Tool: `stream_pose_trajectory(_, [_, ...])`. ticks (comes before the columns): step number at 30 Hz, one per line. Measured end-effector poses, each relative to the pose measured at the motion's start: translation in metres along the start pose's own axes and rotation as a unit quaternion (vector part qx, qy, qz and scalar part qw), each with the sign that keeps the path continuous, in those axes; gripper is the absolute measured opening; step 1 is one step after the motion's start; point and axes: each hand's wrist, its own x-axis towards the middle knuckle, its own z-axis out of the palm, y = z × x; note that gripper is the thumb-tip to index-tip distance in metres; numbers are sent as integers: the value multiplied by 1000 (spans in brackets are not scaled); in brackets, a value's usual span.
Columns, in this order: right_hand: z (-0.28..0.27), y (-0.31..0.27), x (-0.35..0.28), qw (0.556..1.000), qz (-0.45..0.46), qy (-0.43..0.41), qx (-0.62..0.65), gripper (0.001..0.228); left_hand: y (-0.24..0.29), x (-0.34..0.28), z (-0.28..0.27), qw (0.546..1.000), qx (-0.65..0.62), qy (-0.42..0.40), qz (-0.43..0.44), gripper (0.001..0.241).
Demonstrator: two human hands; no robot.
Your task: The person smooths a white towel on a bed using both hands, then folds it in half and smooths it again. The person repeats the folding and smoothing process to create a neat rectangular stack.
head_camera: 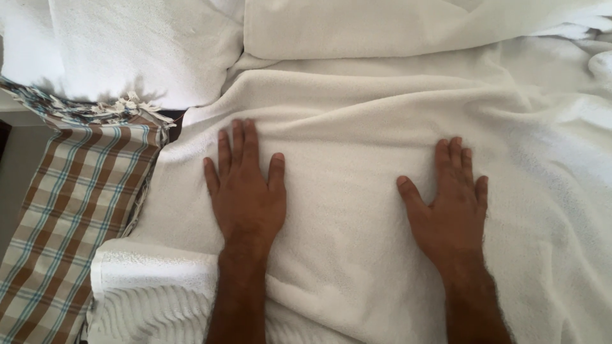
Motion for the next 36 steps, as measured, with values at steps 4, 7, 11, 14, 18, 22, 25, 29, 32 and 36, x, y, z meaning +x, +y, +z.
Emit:
stream_pose_trajectory(4, [-6, 8, 1, 1000, 25, -11, 2, 85, -2, 1, -3, 1000, -11, 11, -16, 78])
stream_pose_trajectory(7, [-7, 18, 2, 999, 38, -17, 16, 79, -2, 2, -7, 999, 10, -2, -46, 84])
stream_pose_trajectory(11, [-11, 20, 1, 998, 65, -8, 17, 77, -4, -1, -4, 997, 31, 16, -71, 91])
stream_pose_trajectory(14, [-8, 5, -6, 998, 54, 3, 12, 79, 13, -13, 3, 996, 72, 50, -28, 91])
stream_pose_trajectory(18, [20, -29, -32, 982, -171, 74, 9, 71, 60, -48, 26, 987, 99, 88, 94, 78])
stream_pose_trajectory(22, [28, -40, -39, 987, -161, -24, 4, 66, 65, -57, 39, 983, 55, 52, 165, 66])
stream_pose_trajectory(25, [23, -39, -37, 991, -135, -22, -13, 69, 60, -52, 28, 990, -18, 10, 138, 66])
stream_pose_trajectory(29, [22, -27, -31, 992, -120, 13, -38, 75, 56, -48, 26, 991, -31, 37, 128, 66])
stream_pose_trajectory(32, [18, -18, -26, 995, -94, 12, -37, 78, 54, -48, 27, 991, -21, 45, 127, 66])
stream_pose_trajectory(36, [11, -4, -16, 998, -43, -16, -42, 81, 52, -43, 29, 990, -6, 45, 134, 66])
